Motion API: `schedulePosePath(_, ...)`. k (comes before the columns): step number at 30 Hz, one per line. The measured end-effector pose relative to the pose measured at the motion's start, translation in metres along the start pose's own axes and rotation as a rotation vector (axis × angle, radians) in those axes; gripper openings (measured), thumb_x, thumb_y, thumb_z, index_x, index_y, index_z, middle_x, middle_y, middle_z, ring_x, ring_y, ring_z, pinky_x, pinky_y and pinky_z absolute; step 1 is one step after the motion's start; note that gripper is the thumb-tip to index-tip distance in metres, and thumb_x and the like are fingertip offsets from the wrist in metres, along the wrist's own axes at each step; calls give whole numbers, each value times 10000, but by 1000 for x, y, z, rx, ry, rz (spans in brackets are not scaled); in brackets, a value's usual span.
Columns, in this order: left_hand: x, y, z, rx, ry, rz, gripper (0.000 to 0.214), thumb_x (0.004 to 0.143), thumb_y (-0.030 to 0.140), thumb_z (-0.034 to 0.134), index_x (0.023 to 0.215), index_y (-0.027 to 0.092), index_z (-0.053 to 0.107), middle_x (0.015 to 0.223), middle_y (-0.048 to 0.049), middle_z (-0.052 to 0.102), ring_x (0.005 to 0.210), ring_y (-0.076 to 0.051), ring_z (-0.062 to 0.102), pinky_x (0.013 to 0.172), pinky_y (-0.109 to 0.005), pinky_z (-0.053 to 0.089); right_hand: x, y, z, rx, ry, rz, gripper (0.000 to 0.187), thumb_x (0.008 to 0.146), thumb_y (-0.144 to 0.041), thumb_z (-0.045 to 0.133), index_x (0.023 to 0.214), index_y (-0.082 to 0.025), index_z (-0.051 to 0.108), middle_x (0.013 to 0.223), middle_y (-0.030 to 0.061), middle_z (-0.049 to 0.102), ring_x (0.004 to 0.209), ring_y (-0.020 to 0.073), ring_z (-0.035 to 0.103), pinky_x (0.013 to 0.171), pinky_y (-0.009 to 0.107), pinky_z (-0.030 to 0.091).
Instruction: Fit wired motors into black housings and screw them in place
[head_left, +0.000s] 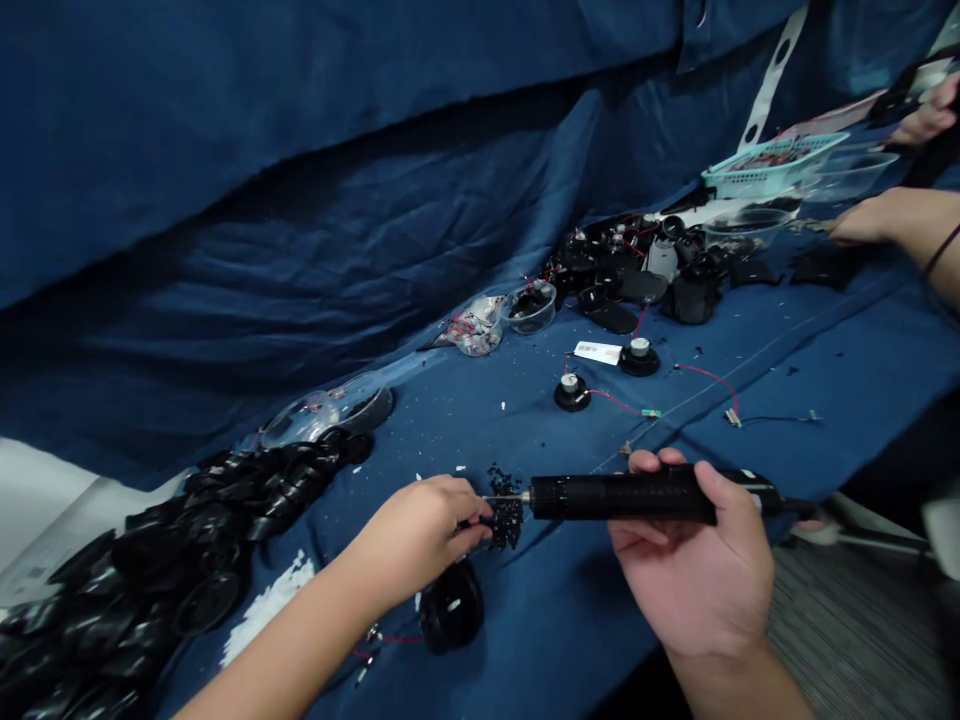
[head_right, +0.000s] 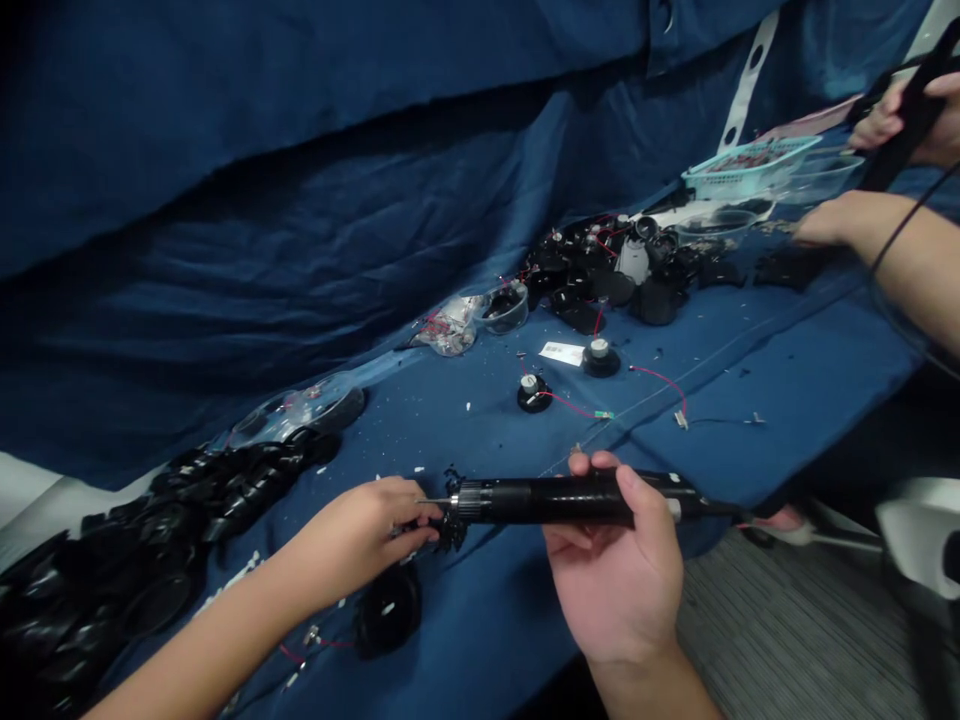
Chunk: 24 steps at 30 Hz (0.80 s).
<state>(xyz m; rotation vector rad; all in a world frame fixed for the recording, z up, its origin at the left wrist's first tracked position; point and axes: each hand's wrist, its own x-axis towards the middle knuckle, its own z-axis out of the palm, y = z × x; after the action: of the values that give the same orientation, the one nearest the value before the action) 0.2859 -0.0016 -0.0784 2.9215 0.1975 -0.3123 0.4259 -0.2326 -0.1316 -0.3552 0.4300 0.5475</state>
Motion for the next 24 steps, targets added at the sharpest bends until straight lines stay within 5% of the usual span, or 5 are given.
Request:
schedulePosePath(9,-2,2,8,2,19,-35,138,1030,228,703,1067,275,827,1044,-3,815,991,-224,741,860,-317,550,-2,1,1,-106,7,90,480,546,-277,1006,977,-194,812,1063,56,724,841,129,650,473,139,486)
schedulePosePath(24,-7,2,12,16,56,-29,115,1021,217,735,1091,255,818,1084,-23,821,1023,-274,717,928,-407,542,0,4,1,-153,-25,26,382,606,-295,971,931,-183,801,1031,50,716,868,141,657,471,145,495)
